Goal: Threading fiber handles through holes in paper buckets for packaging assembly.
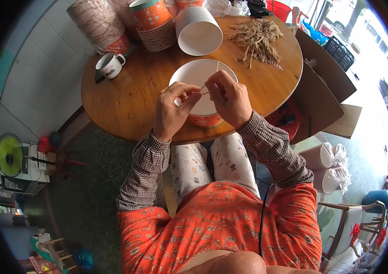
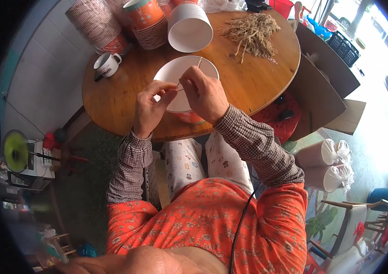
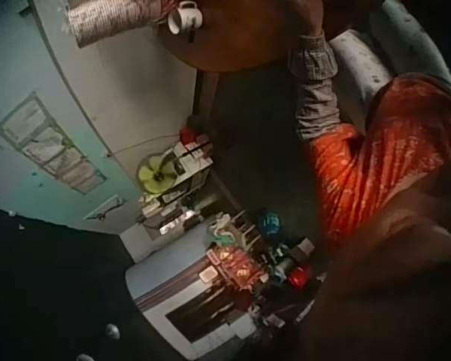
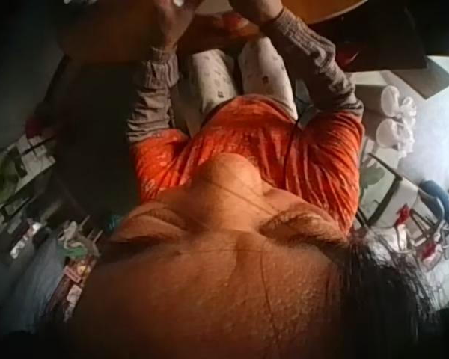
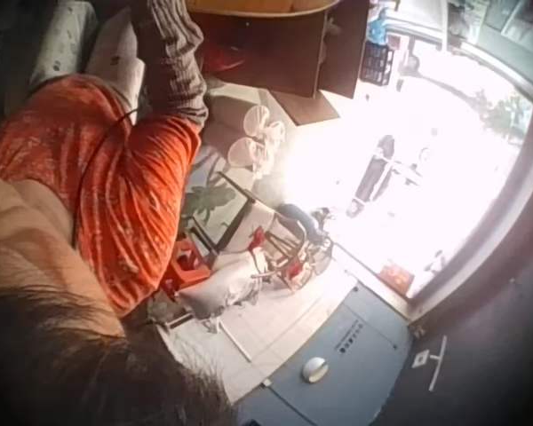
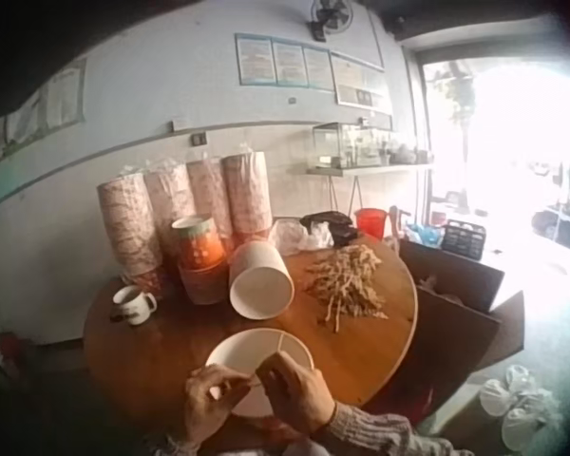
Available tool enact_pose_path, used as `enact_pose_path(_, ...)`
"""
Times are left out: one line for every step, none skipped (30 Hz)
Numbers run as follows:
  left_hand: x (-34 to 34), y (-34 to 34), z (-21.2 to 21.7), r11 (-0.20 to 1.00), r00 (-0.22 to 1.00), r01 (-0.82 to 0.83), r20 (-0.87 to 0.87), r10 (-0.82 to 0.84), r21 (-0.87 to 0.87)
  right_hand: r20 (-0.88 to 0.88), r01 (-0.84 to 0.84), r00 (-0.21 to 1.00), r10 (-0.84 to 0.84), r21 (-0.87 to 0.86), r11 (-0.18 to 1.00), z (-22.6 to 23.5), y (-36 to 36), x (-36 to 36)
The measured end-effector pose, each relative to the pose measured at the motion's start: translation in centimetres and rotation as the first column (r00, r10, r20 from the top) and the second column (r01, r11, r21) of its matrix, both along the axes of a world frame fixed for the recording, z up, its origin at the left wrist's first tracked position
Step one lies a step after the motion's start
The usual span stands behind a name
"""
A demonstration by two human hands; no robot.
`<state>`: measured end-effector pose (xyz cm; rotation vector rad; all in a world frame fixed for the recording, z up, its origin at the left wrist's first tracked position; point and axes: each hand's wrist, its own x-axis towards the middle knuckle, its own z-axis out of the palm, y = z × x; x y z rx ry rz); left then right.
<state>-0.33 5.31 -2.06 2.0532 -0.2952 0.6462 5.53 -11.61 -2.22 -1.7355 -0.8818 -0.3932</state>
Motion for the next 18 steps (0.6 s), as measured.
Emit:
enact_pose_path(0.2,0.0,0.0,0.998,0.999,0.04,-0.006,-0.04,0.043,0.003,0.001,1.0,-0.001,-0.002,1.0,-0.1,0.0,0.3)
enact_pose_path(0.4,0.2,-0.3,0.998,0.999,0.041,-0.003,-0.041,0.042,-0.055,-0.073,0.996,0.075,0.027,0.997,-0.2,-0.1,0.5)
enact_pose_path(0.3,0.3,-0.4,1.0,0.999,0.027,0.018,-0.027,0.003,-0.112,-0.146,0.982,0.152,0.063,0.987,0.2,0.0,0.6)
enact_pose_path(0.3,0.5,-0.6,0.999,0.999,0.014,0.039,-0.013,-0.036,-0.112,-0.146,0.982,0.153,0.063,0.987,0.6,-0.4,0.8)
enact_pose_path(0.1,0.6,-0.7,0.999,0.999,0.014,0.039,-0.012,-0.035,-0.113,-0.215,0.971,0.21,-0.037,0.976,1.3,-1.0,1.0)
enact_pose_path(-0.2,0.2,-0.4,1.0,0.998,-0.019,0.052,0.019,-0.014,-0.12,-0.276,0.958,0.26,-0.139,0.951,1.8,-1.6,1.1)
enact_pose_path(-0.3,-0.1,-0.3,0.999,0.997,-0.051,0.065,0.051,0.007,-0.121,-0.271,0.959,0.256,-0.141,0.952,1.7,-1.7,1.3)
enact_pose_path(-0.2,-0.3,-0.4,0.999,0.997,-0.047,0.065,0.046,0.005,-0.053,-0.253,0.967,0.247,-0.166,0.953,1.3,-1.8,1.4)
enact_pose_path(-0.2,-0.3,-0.4,0.998,0.996,-0.048,0.081,0.044,0.049,0.015,-0.237,0.97,0.244,-0.186,0.953,1.1,-1.8,1.4)
enact_pose_path(-0.2,-0.3,-0.5,0.994,0.994,-0.049,0.098,0.04,0.093,0.108,-0.183,0.972,0.209,-0.206,0.961,1.1,-2.0,1.9)
enact_pose_path(-0.4,-0.1,-0.5,0.994,0.995,-0.049,0.096,0.039,0.095,0.201,-0.127,0.964,0.173,-0.22,0.967,1.2,-2.4,2.7)
enact_pose_path(-0.5,0.2,-0.6,0.991,0.993,-0.074,0.096,0.063,0.115,0.23,-0.03,0.972,0.048,-0.079,0.996,1.0,-2.7,3.8)
enact_pose_path(-0.8,0.5,-0.6,0.985,0.991,-0.103,0.096,0.09,0.138,0.234,0.105,0.969,-0.083,-0.082,0.991,1.4,-3.6,4.8)
enact_pose_path(-0.9,0.6,-0.6,0.985,0.992,-0.102,0.094,0.089,0.14,0.255,0.216,0.949,-0.188,-0.087,0.973,1.7,-4.4,5.7)
enact_pose_path(-0.9,0.6,-0.6,0.986,0.995,-0.067,0.082,0.055,0.154,0.219,0.218,0.956,-0.195,-0.087,0.972,0.9,-4.5,6.2)
enact_pose_path(-0.8,0.6,-0.7,0.985,0.997,-0.032,0.071,0.02,0.168,0.184,0.221,0.962,-0.203,-0.086,0.971,-0.1,-4.3,6.5)
enact_pose_path(-0.6,0.5,-0.8,0.983,0.998,0.003,0.06,-0.014,0.182,0.142,0.24,0.964,-0.226,-0.098,0.966,-1.1,-4.5,6.6)
enact_pose_path(-0.5,0.5,-0.9,0.965,0.996,-0.031,0.09,0.008,0.259,0.142,0.24,0.964,-0.226,-0.096,0.966,-1.9,-4.5,6.7)
